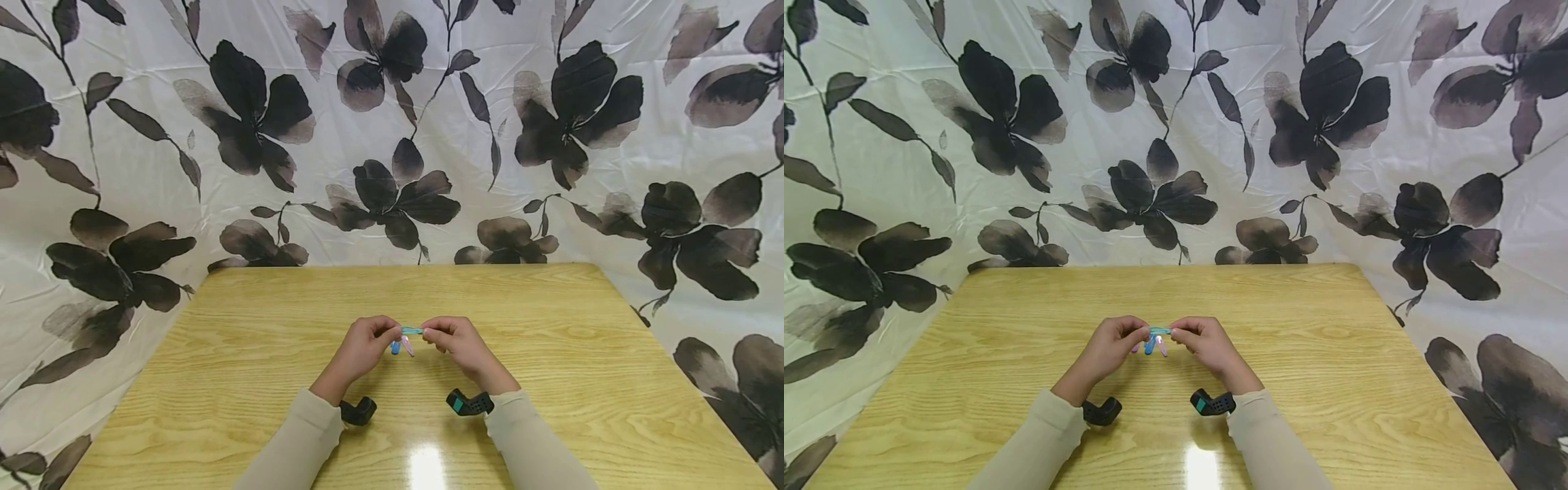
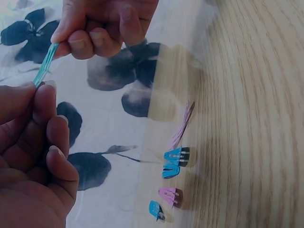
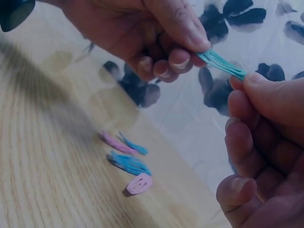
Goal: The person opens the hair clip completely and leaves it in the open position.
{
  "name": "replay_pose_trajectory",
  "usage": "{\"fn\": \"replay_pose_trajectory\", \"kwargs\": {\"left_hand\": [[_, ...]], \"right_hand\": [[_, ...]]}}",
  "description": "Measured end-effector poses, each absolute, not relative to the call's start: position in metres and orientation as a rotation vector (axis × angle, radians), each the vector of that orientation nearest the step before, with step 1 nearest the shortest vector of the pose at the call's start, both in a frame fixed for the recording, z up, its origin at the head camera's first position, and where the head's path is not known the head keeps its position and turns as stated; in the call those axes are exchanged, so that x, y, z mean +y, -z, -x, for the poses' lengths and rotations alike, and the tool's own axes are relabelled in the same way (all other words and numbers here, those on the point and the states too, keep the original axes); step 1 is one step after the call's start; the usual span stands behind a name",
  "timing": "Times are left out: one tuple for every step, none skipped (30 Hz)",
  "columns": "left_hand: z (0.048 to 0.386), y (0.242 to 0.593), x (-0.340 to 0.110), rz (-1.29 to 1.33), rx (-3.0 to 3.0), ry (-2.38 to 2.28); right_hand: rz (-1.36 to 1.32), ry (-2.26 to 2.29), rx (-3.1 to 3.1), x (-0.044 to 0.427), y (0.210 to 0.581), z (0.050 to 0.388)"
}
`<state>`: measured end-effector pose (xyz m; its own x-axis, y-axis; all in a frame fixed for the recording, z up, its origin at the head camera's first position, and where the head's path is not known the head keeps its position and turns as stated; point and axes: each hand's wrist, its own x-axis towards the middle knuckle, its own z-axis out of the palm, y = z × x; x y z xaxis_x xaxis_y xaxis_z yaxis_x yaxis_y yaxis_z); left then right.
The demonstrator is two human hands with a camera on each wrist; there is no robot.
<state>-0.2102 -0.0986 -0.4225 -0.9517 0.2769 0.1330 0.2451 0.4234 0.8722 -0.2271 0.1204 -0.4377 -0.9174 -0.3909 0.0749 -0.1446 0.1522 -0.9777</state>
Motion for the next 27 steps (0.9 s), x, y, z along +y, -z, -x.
{"fn": "replay_pose_trajectory", "kwargs": {"left_hand": [[0.2102, 0.4224, -0.0987, -0.486, 2.625, -1.595], [0.2102, 0.4225, -0.0988, -0.489, 2.624, -1.593], [0.2102, 0.4223, -0.0989, -0.491, 2.623, -1.589], [0.2104, 0.4224, -0.0989, -0.491, 2.622, -1.589], [0.2104, 0.4224, -0.0990, -0.490, 2.619, -1.589], [0.2105, 0.4227, -0.0992, -0.491, 2.619, -1.589], [0.2103, 0.4226, -0.0992, -0.485, 2.617, -1.589], [0.2102, 0.4226, -0.0992, -0.480, 2.615, -1.590], [0.2103, 0.4227, -0.0993, -0.477, 2.615, -1.590], [0.2105, 0.4234, -0.0994, -0.477, 2.614, -1.592], [0.2105, 0.4237, -0.0995, -0.475, 2.611, -1.592], [0.2106, 0.4242, -0.0996, -0.477, 2.610, -1.591], [0.2106, 0.4243, -0.0996, -0.479, 2.605, -1.592], [0.2107, 0.4247, -0.0997, -0.485, 2.602, -1.593], [0.2109, 0.4250, -0.0997, -0.489, 2.597, -1.595], [0.2110, 0.4255, -0.0997, -0.495, 2.590, -1.599], [0.2109, 0.4259, -0.0995, -0.496, 2.584, -1.602], [0.2109, 0.4260, -0.0993, -0.497, 2.585, -1.602], [0.2111, 0.4261, -0.0990, -0.502, 2.587, -1.605], [0.2112, 0.4263, -0.0986, -0.504, 2.591, -1.607], [0.2114, 0.4265, -0.0983, -0.503, 2.596, -1.609], [0.2115, 0.4266, -0.0980, -0.504, 2.603, -1.608], [0.2116, 0.4266, -0.0978, -0.501, 2.612, -1.608], [0.2116, 0.4264, -0.0976, -0.497, 2.620, -1.607], [0.2116, 0.4263, -0.0976, -0.493, 2.621, -1.610], [0.2115, 0.4264, -0.0977, -0.486, 2.621, -1.611], [0.2113, 0.4263, -0.0978, -0.482, 2.620, -1.612]], "right_hand": [[0.529, 1.856, 2.225, 0.1205, 0.4379, 0.2271], [0.530, 1.858, 2.222, 0.1205, 0.4381, 0.2269], [0.532, 1.859, 2.221, 0.1206, 0.4382, 0.2268], [0.535, 1.859, 2.220, 0.1208, 0.4382, 0.2264], [0.543, 1.860, 2.219, 0.1209, 0.4383, 0.2263], [0.551, 1.862, 2.217, 0.1211, 0.4385, 0.2263], [0.560, 1.864, 2.214, 0.1212, 0.4386, 0.2264], [0.570, 1.867, 2.209, 0.1214, 0.4388, 0.2264], [0.580, 1.870, 2.204, 0.1215, 0.4390, 0.2265], [0.589, 1.875, 2.199, 0.1217, 0.4392, 0.2266], [0.597, 1.879, 2.193, 0.1218, 0.4393, 0.2267], [0.602, 1.884, 2.186, 0.1220, 0.4395, 0.2268], [0.611, 1.890, 2.180, 0.1221, 0.4396, 0.2268], [0.611, 1.893, 2.175, 0.1222, 0.4398, 0.2268], [0.616, 1.895, 2.171, 0.1224, 0.4401, 0.2269], [0.619, 1.897, 2.167, 0.1224, 0.4403, 0.2269], [0.618, 1.898, 2.163, 0.1224, 0.4406, 0.2269], [0.615, 1.901, 2.160, 0.1224, 0.4410, 0.2270], [0.611, 1.902, 2.162, 0.1225, 0.4413, 0.2270], [0.601, 1.904, 2.163, 0.1225, 0.4416, 0.2271], [0.596, 1.908, 2.164, 0.1225, 0.4416, 0.2271], [0.587, 1.913, 2.165, 0.1225, 0.4417, 0.2272], [0.573, 1.917, 2.167, 0.1226, 0.4417, 0.2273], [0.563, 1.920, 2.170, 0.1227, 0.4417, 0.2272], [0.555, 1.922, 2.171, 0.1227, 0.4416, 0.2273], [0.555, 1.921, 2.175, 0.1230, 0.4418, 0.2274], [0.549, 1.918, 2.179, 0.1230, 0.4417, 0.2274]]}}
